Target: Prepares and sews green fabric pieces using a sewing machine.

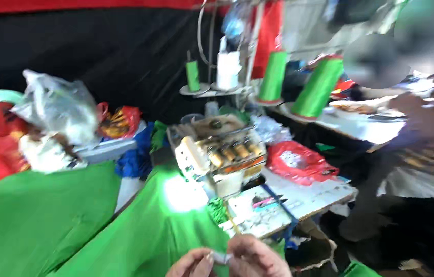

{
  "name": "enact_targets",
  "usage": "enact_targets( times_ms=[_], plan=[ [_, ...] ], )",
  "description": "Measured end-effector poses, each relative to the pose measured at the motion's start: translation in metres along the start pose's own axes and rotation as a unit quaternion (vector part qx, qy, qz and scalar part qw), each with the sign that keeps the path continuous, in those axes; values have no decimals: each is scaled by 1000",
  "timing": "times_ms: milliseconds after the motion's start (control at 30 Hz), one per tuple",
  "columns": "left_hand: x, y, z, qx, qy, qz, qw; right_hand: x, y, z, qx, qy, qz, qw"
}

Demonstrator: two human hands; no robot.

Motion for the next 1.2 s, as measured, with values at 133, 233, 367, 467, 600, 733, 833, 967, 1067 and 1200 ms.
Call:
enact_targets(
  times_ms=[133, 233, 367, 467, 600, 733, 833, 967, 1067, 1200],
  plan=[
    [-5, 1, -7, -42, 45, 20, 998, -1, 3, 9, 10, -24, -2, 1000],
    [-4, 0, -6, -43, 17, 28, 999, 1, 2, 11, 15, -25, -6, 1000],
    [-2, 0, -5, -40, 9, 28, 999, 2, -1, 8, 8, -12, -1, 1000],
    [-4, -3, 0, -37, 55, 16, 998, 1, -3, 2, 10, 12, 1, 1000],
    [-3, -2, -11, -24, 59, -15, 998, -1, -3, 4, -10, 24, -20, 999],
    [-3, -1, -17, -22, 66, -19, 997, 1, 0, 11, -65, 85, -77, 991],
    [-2, -1, -21, -18, 84, -50, 995, 3, 0, 12, -108, 161, -121, 973],
    [-2, -1, -24, -7, 88, -55, 995, 3, 1, 15, -110, 165, -151, 968],
    [-5, 0, -15, 31, 14, -35, 999, 2, 5, 17, -112, 107, -121, 981],
    [-6, -2, -6, 122, -100, -29, 987, 1, 6, 16, -115, 20, -76, 990]
  ],
)
Point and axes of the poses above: each hand's wrist, its own x-axis towards the middle knuckle, its own y-axis out of the back of the hand, z = x × y, the point moved 7 cm from there along x, towards the middle knuckle, and after that the axes turned 14 degrees about z, right-handed, at the moved point
